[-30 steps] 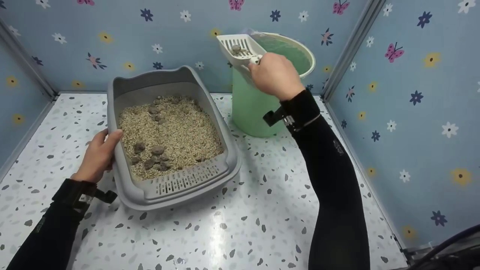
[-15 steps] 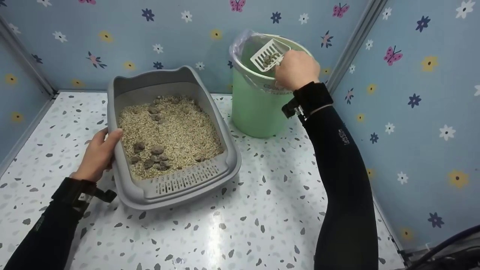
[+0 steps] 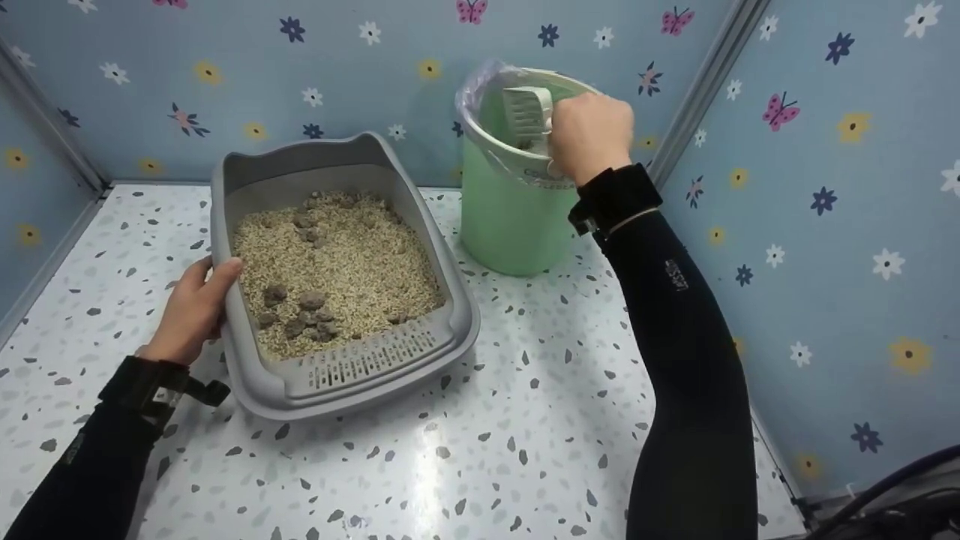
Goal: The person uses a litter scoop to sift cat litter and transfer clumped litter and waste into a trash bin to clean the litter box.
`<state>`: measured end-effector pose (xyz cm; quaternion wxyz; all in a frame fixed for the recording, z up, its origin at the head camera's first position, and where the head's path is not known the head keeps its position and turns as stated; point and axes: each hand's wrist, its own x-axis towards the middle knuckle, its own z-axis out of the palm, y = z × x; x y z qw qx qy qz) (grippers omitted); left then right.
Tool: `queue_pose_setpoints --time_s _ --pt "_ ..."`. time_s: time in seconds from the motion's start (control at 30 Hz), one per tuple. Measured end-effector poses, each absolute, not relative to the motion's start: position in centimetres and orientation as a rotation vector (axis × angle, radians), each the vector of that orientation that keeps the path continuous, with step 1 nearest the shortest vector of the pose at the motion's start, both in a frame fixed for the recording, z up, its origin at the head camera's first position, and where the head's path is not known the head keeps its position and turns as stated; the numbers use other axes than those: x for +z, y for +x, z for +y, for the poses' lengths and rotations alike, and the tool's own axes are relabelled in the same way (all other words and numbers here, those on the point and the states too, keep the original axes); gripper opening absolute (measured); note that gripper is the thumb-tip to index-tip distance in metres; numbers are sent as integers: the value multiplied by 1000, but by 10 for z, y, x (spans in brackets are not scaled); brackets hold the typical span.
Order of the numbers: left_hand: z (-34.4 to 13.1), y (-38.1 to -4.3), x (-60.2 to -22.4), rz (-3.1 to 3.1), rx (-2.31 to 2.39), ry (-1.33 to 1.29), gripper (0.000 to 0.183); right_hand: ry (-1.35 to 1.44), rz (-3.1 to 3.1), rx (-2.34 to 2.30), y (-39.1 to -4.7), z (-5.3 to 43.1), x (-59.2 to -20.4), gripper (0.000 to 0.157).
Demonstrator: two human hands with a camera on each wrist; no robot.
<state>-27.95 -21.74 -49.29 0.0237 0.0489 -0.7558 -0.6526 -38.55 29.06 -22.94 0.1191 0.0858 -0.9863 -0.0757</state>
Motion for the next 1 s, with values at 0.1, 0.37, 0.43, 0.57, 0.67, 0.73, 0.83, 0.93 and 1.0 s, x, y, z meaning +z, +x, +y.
queue_pose_setpoints --time_s 0.1,0.37,0.43,0.57,0.67,0.73,0.83,0.93,1.0 --pt "-217 -279 -493 -2346 -2016 158 80 349 -2754 -335 -384 290 -237 25" --pt "-217 -277 -491 -2337 -2009 117 80 374 -2736 -320 -382 294 -239 23" --pt "-217 -277 -491 -2344 -2002 127 82 326 -2766 -261 -381 295 -236 29" --pt "-216 -278 -491 -2352 -1992 145 83 255 -2723 -156 -371 296 -232 37" --pt "-217 -278 -491 -2357 -1983 150 83 261 -2633 -66 -359 292 -229 37" --pt "-217 -278 -490 -2360 -1981 153 84 271 -2604 -9 -350 286 -226 38" --pt "-218 -278 -490 -2370 -1974 164 87 319 -2574 52 -337 269 -224 40" --pt "-217 -278 -490 -2380 -1964 174 86 418 -2547 90 -327 249 -228 39" --pt "-216 -278 -490 -2383 -1961 178 84 496 -2528 100 -321 236 -234 38"
